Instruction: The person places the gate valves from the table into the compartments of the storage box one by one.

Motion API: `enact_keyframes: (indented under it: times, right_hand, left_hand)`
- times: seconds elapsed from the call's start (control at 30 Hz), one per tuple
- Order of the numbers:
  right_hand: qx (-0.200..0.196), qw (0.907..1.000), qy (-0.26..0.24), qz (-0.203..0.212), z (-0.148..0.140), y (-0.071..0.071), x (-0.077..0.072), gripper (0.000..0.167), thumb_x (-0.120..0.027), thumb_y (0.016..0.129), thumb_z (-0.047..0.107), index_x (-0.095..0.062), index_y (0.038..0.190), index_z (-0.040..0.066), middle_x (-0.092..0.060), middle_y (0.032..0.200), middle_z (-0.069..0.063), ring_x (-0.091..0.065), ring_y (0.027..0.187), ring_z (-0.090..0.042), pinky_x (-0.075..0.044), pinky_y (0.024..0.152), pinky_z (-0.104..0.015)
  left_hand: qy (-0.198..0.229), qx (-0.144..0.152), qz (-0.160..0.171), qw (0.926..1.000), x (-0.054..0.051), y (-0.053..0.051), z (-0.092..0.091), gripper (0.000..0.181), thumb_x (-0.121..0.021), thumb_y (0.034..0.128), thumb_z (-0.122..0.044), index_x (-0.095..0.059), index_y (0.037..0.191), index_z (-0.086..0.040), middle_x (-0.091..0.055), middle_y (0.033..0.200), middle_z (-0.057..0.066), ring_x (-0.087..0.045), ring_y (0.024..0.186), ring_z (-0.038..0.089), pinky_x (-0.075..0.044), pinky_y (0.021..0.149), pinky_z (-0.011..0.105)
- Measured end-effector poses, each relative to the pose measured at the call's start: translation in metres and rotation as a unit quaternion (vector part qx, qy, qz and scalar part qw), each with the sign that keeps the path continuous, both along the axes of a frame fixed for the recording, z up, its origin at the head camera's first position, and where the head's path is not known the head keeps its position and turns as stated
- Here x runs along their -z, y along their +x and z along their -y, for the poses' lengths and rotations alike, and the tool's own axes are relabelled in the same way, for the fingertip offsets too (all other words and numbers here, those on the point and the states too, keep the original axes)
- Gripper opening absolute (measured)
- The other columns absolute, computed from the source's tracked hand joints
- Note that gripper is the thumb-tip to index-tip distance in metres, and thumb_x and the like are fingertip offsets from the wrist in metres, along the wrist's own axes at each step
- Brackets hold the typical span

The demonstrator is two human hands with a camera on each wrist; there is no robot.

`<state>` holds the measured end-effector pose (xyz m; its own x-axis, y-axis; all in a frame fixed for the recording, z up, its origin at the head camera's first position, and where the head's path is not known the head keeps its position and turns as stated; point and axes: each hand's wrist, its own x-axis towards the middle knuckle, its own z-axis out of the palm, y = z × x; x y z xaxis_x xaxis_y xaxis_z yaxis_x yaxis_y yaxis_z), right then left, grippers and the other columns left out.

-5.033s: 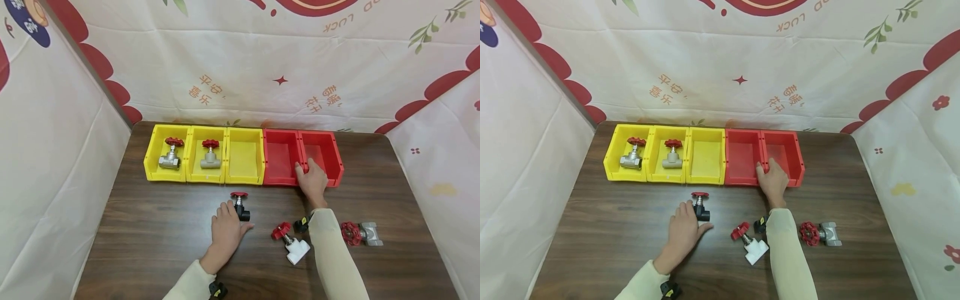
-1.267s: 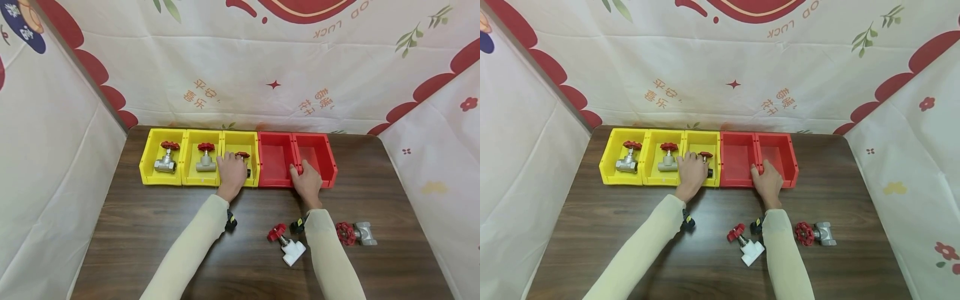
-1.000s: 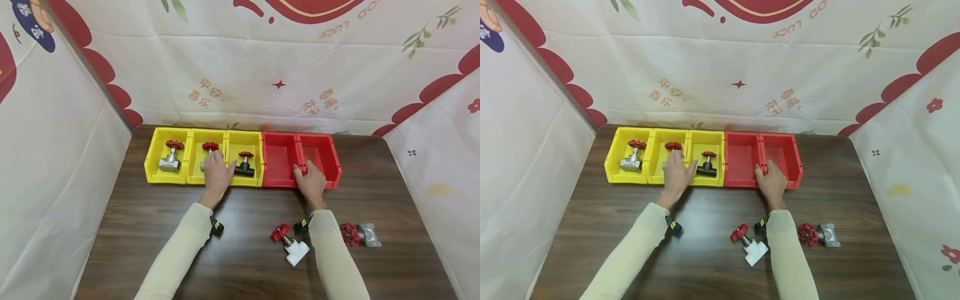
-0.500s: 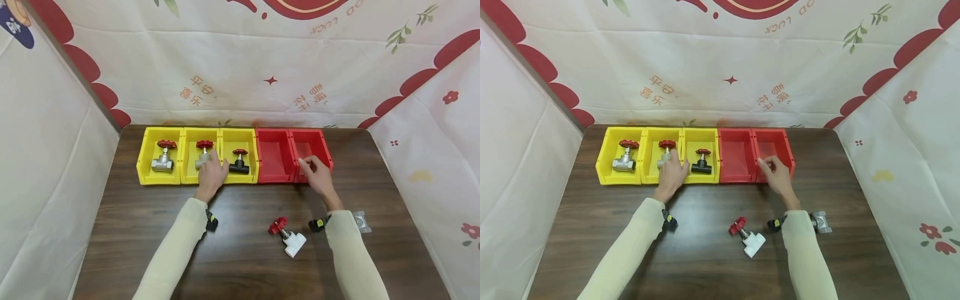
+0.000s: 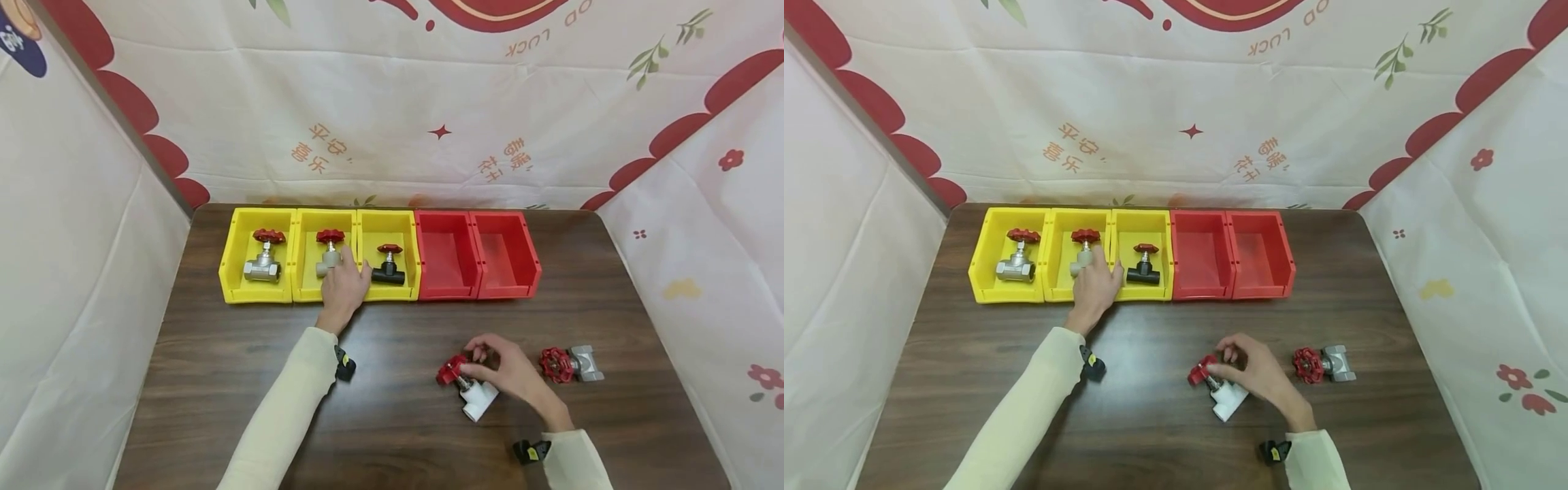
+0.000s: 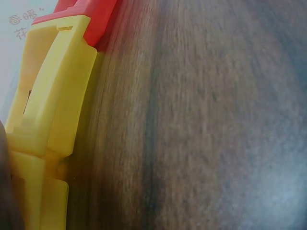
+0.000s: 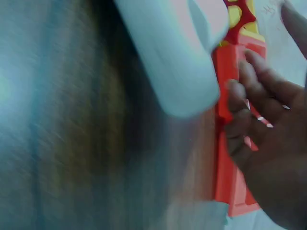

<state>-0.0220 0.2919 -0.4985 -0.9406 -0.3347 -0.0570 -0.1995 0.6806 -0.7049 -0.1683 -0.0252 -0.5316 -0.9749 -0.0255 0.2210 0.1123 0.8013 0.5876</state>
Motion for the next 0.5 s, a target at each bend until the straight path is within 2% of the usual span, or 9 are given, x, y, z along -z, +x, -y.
enact_keyframes:
  times: [0.1, 0.2, 0.37, 0.5]
  right_hand:
    - [-0.019, 0.9971, 0.043, 0.06, 0.007, 0.002, 0.007, 0.051, -0.078, 0.073, 0.05, -0.06, 0.11, 0.02, -0.058, 0.086, 0.007, -0.053, 0.075, -0.013, -0.043, 0.064, -0.025]
    - [-0.035, 0.9943, 0.061, 0.08, 0.013, -0.001, 0.012, 0.055, -0.078, 0.071, 0.052, -0.06, 0.111, 0.018, -0.057, 0.084, 0.008, -0.053, 0.074, -0.012, -0.044, 0.063, -0.025]
    - [-0.04, 0.9985, 0.018, 0.032, 0.02, -0.013, 0.016, 0.035, -0.078, 0.08, 0.028, -0.064, 0.107, 0.013, -0.057, 0.08, 0.007, -0.052, 0.069, -0.01, -0.044, 0.059, -0.024]
    - [-0.037, 0.9992, 0.01, -0.006, 0.025, -0.025, 0.017, 0.031, -0.077, 0.081, 0.019, -0.067, 0.11, 0.014, -0.058, 0.084, 0.007, -0.051, 0.071, -0.009, -0.044, 0.061, -0.025]
  left_hand:
    - [-0.001, -0.002, -0.007, 1.0, 0.001, -0.001, 0.001, 0.033, -0.047, 0.0956, -0.034, -0.036, 0.102, -0.004, -0.035, 0.048, 0.001, -0.037, 0.035, 0.019, -0.028, 0.03, 0.03]
    - [-0.004, -0.004, -0.011, 0.9999, 0.001, -0.001, 0.002, 0.033, -0.047, 0.0954, -0.034, -0.036, 0.103, -0.004, -0.035, 0.048, 0.002, -0.037, 0.034, 0.019, -0.028, 0.03, 0.03]
    - [-0.004, -0.001, -0.008, 1.0, 0.0, -0.001, 0.001, 0.034, -0.047, 0.0956, -0.034, -0.037, 0.104, -0.004, -0.036, 0.048, 0.002, -0.037, 0.033, 0.018, -0.028, 0.03, 0.029]
    - [-0.001, 0.0, -0.011, 0.9999, 0.001, 0.0, 0.0, 0.032, -0.047, 0.0958, -0.033, -0.037, 0.103, -0.003, -0.036, 0.048, 0.002, -0.036, 0.034, 0.018, -0.028, 0.029, 0.029]
